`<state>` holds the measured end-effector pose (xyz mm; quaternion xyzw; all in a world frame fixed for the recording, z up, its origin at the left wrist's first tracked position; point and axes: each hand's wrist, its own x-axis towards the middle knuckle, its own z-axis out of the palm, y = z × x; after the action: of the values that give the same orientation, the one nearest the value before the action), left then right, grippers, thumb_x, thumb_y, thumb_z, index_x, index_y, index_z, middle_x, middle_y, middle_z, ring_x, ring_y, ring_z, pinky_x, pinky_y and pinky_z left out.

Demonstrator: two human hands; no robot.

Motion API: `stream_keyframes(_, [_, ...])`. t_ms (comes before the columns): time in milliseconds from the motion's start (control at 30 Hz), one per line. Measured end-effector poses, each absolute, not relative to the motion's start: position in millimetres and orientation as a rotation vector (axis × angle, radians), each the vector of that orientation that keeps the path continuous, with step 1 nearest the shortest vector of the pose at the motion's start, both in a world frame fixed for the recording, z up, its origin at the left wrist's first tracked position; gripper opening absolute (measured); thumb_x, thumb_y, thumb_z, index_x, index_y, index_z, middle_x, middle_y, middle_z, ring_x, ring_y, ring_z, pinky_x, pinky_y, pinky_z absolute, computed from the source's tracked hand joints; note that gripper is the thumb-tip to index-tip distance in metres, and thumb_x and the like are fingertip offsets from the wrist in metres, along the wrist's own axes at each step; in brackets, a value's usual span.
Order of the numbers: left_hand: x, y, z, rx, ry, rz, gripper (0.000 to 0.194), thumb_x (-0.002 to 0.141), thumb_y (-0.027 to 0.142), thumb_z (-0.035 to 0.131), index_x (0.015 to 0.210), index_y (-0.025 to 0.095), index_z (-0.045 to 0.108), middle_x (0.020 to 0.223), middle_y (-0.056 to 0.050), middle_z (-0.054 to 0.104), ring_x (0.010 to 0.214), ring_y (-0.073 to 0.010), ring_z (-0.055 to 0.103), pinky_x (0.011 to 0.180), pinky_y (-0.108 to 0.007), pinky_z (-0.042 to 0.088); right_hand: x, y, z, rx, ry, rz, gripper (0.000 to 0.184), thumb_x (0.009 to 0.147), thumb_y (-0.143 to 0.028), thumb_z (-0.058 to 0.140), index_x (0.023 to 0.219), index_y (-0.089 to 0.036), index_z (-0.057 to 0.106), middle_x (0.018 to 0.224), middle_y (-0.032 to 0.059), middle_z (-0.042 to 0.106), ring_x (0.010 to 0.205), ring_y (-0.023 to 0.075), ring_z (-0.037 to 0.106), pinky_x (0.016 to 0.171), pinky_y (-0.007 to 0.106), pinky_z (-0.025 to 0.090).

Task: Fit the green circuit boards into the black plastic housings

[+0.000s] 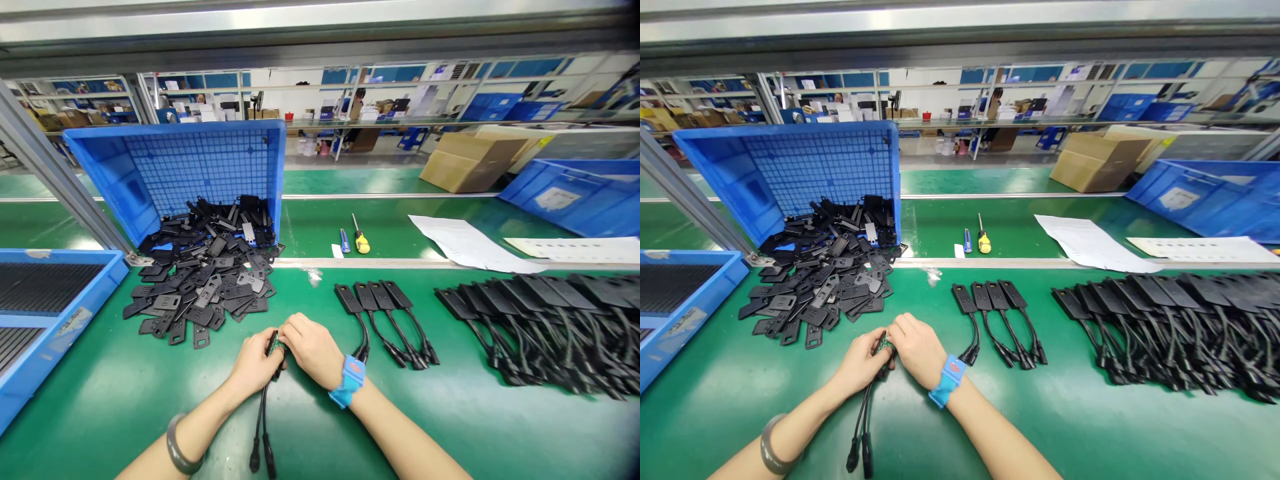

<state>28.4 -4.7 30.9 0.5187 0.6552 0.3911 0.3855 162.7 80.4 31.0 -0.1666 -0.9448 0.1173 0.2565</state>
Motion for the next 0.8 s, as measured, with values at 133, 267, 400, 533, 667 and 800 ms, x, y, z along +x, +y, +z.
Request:
stream_keyframes(133, [26.1, -3.4, 28.0, 0.986, 1.537, 1.085, 0.026, 0.081, 0.034, 0.051, 0.102, 0.019, 0.054, 0.064, -0.001, 0.062, 0.049, -0.0150, 0.059, 0.040, -0.019, 0.040, 160.0, 103.4, 43.4, -0.532, -2.701, 0.453, 0.015, 0.094, -0.019, 0.043, 0.084, -0.018, 0.054, 0.082, 0.0036, 0.057, 0.077, 0.0160, 0.053, 0.070, 0.026, 0.044])
stream_keyframes(267, [24.6, -3.0, 29.8, 0.772, 1.415, 1.236, 0.050, 0.077, 0.046, 0.059, 0.117, 0.018, 0.047, 0.071, -0.003, 0.061, 0.057, -0.0167, 0.062, 0.039, -0.019, 0.043, 158.4, 159.4, 48.6, -0.970, -2.756, 0.300, 0.014, 0.092, -0.013, 0.045, 0.087, -0.013, 0.057, 0.089, 0.0102, 0.060, 0.084, 0.0194, 0.056, 0.078, 0.030, 0.042])
stream_keyframes(400, [23.2, -3.3, 31.3, 0.741, 1.362, 1.285, 0.061, 0.072, 0.040, 0.069, 0.123, 0.017, 0.045, 0.079, -0.005, 0.062, 0.060, -0.0147, 0.060, 0.041, -0.018, 0.042, 145.0, 198.6, 44.4, -1.212, -2.701, 0.187, 0.018, 0.085, -0.001, 0.042, 0.083, -0.005, 0.060, 0.087, 0.0213, 0.060, 0.086, 0.0280, 0.057, 0.075, 0.037, 0.040])
stream_keyframes(533, [21.7, -2.2, 29.0, 0.753, 1.337, 1.342, 0.049, 0.069, 0.032, 0.072, 0.109, 0.012, 0.052, 0.093, -0.012, 0.066, 0.066, -0.0128, 0.059, 0.047, -0.018, 0.044, 109.2, 192.8, 45.3, -1.123, -2.698, 0.237, 0.018, 0.088, -0.008, 0.045, 0.088, -0.009, 0.062, 0.093, 0.0164, 0.060, 0.089, 0.0248, 0.058, 0.077, 0.033, 0.040])
stream_keyframes(667, [20.7, -1.2, 25.7, 0.728, 1.330, 1.389, 0.044, 0.070, 0.035, 0.072, 0.101, 0.011, 0.053, 0.088, -0.012, 0.067, 0.069, -0.0132, 0.060, 0.050, -0.017, 0.045, 60.5, 173.4, 46.0, -0.888, -2.720, 0.410, 0.013, 0.087, -0.019, 0.057, 0.099, -0.018, 0.062, 0.101, 0.0063, 0.059, 0.094, 0.0169, 0.057, 0.082, 0.024, 0.041])
stream_keyframes(800, [21.0, -0.8, 23.4, 0.707, 1.331, 1.391, 0.046, 0.074, 0.043, 0.069, 0.101, 0.013, 0.048, 0.087, -0.009, 0.065, 0.067, -0.0152, 0.063, 0.048, -0.019, 0.047, 24.5, 166.8, 39.8, -0.857, -2.678, 0.536, 0.021, 0.083, -0.020, 0.062, 0.103, -0.014, 0.063, 0.105, 0.0106, 0.056, 0.091, 0.0186, 0.058, 0.081, 0.027, 0.043])
